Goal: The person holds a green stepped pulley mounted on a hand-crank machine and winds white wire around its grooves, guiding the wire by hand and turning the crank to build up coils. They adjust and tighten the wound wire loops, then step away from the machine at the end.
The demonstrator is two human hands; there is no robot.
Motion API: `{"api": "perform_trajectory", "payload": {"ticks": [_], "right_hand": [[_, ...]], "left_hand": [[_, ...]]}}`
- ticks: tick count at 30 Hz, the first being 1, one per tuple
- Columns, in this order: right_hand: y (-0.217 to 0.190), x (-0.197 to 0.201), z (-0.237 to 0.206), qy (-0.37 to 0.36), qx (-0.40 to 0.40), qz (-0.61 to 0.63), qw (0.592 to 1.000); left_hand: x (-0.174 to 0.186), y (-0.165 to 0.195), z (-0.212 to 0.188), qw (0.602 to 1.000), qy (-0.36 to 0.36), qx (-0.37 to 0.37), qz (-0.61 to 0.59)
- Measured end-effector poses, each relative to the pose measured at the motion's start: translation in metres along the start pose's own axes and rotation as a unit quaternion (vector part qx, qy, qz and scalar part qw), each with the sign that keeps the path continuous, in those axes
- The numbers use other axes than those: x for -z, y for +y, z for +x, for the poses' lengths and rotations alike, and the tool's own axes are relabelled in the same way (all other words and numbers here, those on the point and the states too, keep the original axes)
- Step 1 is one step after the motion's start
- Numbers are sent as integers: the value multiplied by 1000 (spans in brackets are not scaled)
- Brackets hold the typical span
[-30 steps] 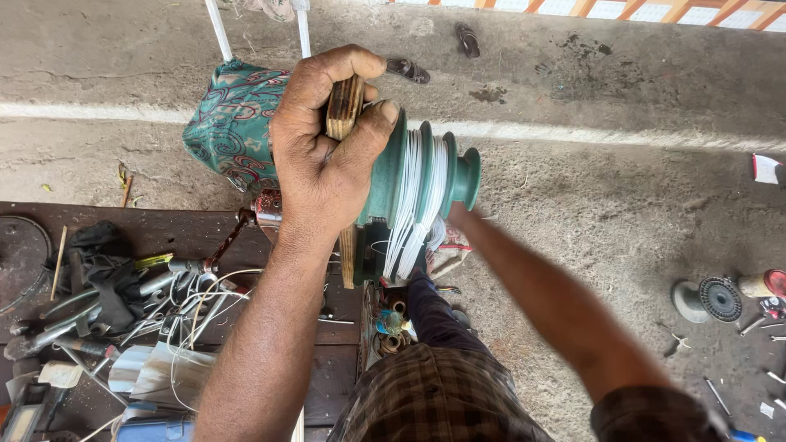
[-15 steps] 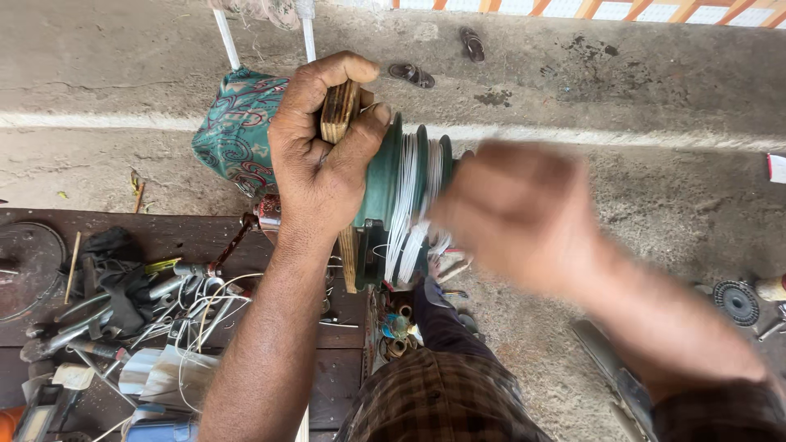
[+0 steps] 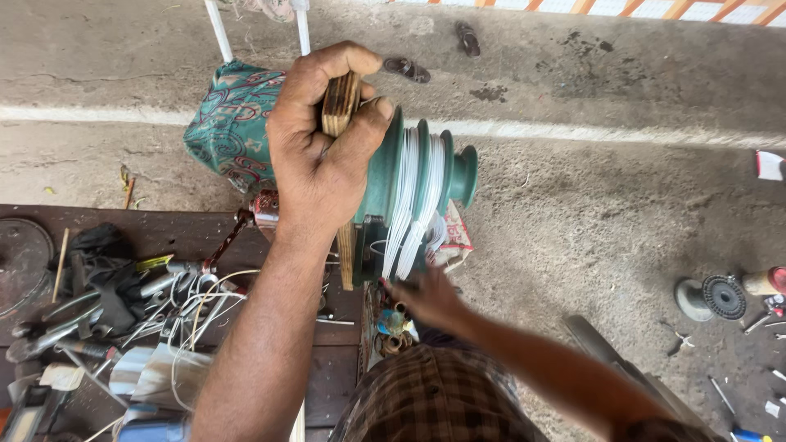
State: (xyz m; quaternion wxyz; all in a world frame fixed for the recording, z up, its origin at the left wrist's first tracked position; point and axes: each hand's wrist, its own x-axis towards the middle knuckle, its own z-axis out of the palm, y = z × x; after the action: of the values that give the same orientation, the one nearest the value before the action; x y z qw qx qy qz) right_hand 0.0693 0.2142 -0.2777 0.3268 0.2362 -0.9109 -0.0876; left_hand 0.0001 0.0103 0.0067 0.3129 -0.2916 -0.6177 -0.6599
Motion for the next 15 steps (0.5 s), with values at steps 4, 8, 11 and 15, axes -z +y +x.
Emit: {"api": "perform_trajectory", "payload": {"ticks": [4,8,11,15], "right_hand": [[11,116,29,-138,63,501,852],[77,210,128,130,227,245,934],[149,223,207,171,222,153,948],[188,96,263,72,-53,551,830]], "left_hand": [[-4,0,1,1000,5,-1,-11],[-1,5,3,1000,0,11,-10],[-1,8,5,999,19,45,5],[0,11,2,1000,4,12,-6]]}}
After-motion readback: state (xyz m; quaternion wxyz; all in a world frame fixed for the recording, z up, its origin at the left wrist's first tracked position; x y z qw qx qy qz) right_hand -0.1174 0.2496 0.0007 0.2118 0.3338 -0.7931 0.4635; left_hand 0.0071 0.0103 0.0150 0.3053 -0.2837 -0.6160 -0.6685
